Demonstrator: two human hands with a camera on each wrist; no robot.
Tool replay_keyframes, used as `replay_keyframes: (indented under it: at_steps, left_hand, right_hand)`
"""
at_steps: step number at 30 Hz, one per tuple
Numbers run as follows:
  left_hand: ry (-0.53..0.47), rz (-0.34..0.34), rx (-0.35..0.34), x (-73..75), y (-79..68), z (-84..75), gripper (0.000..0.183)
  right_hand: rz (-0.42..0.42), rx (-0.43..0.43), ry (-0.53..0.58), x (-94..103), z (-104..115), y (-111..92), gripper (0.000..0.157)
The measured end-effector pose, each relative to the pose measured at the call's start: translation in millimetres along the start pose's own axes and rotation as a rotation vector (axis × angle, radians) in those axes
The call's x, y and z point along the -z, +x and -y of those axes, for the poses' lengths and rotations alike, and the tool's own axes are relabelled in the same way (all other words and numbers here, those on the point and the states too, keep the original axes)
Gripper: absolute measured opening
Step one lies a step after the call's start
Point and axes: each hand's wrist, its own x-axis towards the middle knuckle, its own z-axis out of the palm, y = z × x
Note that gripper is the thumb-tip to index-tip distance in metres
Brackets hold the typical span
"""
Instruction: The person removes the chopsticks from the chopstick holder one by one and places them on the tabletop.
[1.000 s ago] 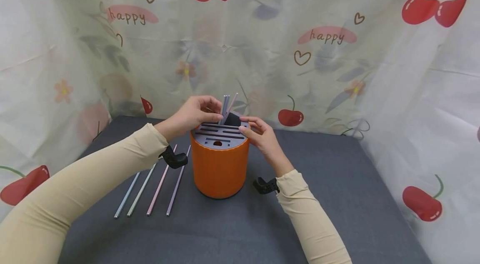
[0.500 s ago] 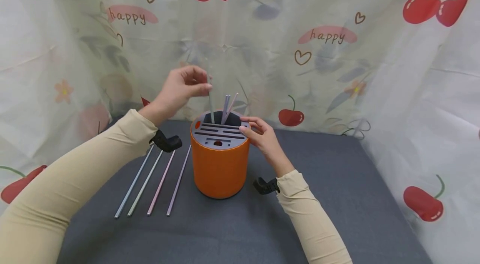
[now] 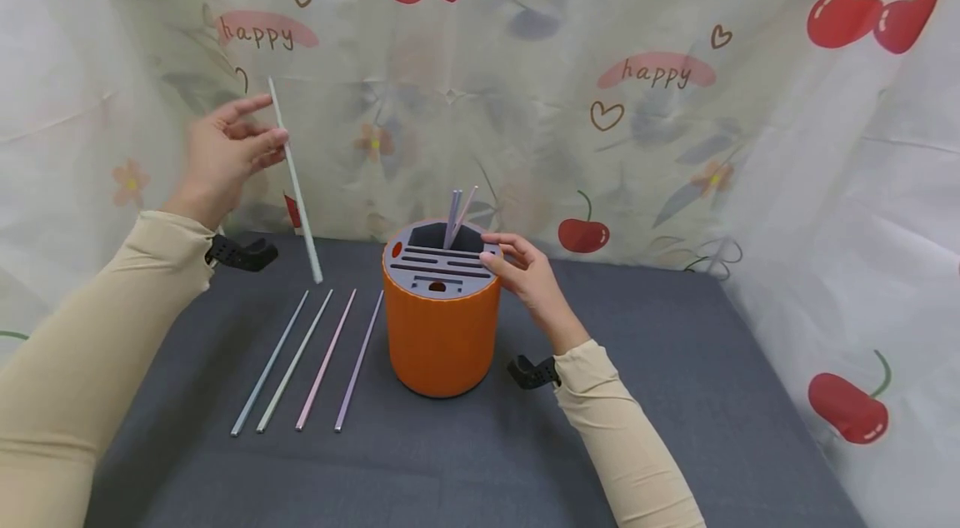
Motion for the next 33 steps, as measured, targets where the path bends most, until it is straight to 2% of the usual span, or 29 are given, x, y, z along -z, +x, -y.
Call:
replay_keyframes:
  at_steps: [3,6,10,14,18,23,33]
  left_hand:
    - [0.224,0.037,0.064,27.6,-2.4,46.2,0.054]
    - [0.402,0.108,0.142,51.1,-8.6,89.3,0.056]
    - [0.587,0.204,0.269,73.3,-19.6,138.3,0.055]
    - [0.688,0.234,0.393,84.9,-27.0,174.0,0.054]
    - [0.695,0.237,0.489,87.6,-32.0,193.1,0.053]
    - [0.682,0.257,0.545,84.0,-36.6,203.2,0.056]
    - [0.735,0.244,0.561,78.7,-36.2,209.5,0.058]
  right_hand:
    - [-0.003,0.003,-0.007,0.4,-0.5,0.0,0.038]
    - [-0.003,0.002,-0.013,0.9,-1.2,0.2,0.037]
    - [-0.004,-0.003,-0.014,1.4,-1.3,0.6,0.037]
    - [-0.003,-0.005,-0.02,1.3,-0.1,1.0,0.039]
    - [-0.006,-0.012,-0.017,0.5,1.7,0.3,0.04]
    - [-0.011,-0.018,-0.013,-0.2,2.4,-0.4,0.039]
    - [-0.001,-0.004,-0.002,0.0,1.2,-0.5,0.038]
